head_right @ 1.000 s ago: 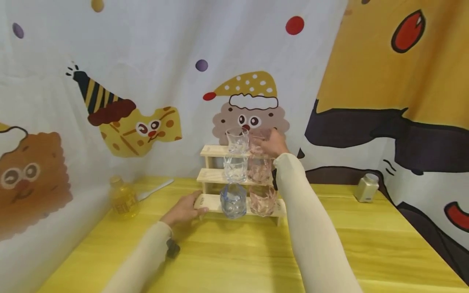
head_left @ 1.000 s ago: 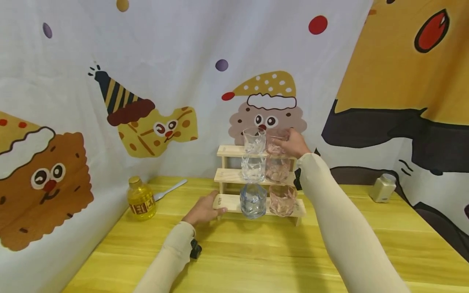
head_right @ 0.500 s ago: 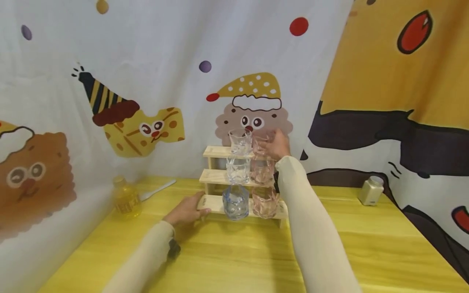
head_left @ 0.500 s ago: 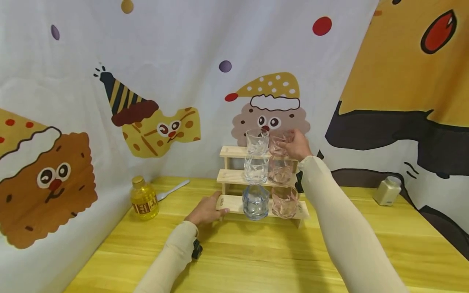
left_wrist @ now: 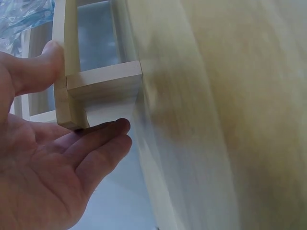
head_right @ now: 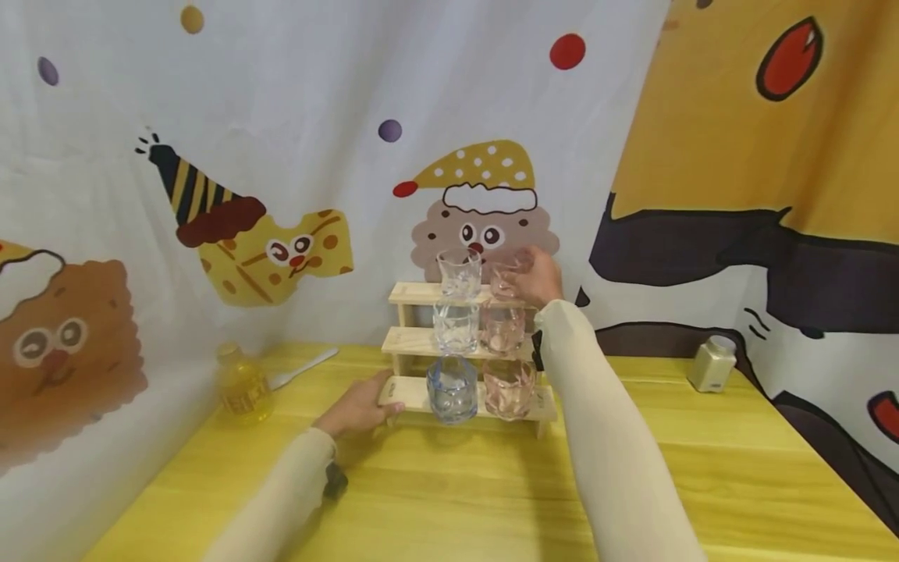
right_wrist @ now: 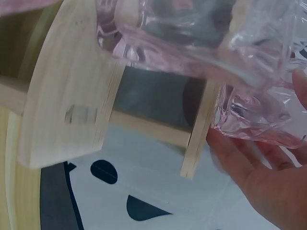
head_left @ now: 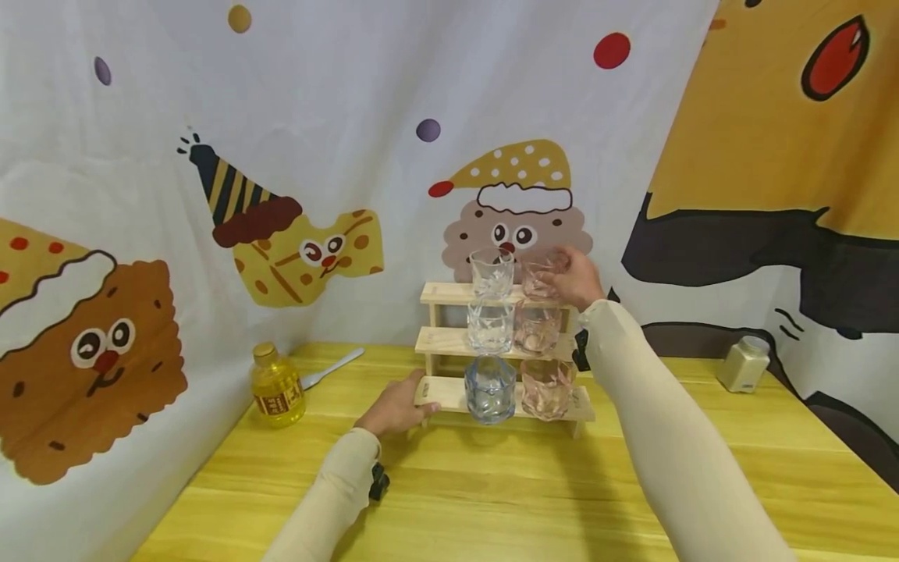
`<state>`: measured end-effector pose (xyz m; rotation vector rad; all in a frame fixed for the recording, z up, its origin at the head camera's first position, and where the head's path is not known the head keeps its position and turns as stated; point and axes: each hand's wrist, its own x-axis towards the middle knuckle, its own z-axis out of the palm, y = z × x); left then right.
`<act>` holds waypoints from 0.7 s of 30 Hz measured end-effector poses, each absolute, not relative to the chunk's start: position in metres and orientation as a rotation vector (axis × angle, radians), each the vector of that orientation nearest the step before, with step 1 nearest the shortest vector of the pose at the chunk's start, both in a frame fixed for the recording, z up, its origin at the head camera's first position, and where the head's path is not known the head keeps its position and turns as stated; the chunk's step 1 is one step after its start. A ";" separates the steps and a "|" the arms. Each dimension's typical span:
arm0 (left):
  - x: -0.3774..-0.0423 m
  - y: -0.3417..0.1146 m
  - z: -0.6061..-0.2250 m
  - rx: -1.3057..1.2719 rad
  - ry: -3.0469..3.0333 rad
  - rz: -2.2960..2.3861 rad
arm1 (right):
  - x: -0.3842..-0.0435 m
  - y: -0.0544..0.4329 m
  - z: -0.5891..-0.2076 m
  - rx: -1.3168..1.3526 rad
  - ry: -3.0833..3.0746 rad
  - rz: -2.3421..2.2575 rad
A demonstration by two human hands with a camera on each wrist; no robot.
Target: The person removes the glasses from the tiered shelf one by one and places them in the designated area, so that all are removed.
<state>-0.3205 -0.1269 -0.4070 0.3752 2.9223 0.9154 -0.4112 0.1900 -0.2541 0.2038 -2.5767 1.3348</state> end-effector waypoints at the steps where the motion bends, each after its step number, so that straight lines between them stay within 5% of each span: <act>1: -0.320 -0.127 -0.407 0.372 2.921 0.920 | -0.410 0.192 -0.253 0.208 -2.574 1.324; 21: -0.320 -0.128 -0.410 0.385 2.920 0.947 | -0.383 0.252 -0.249 0.081 -2.522 1.255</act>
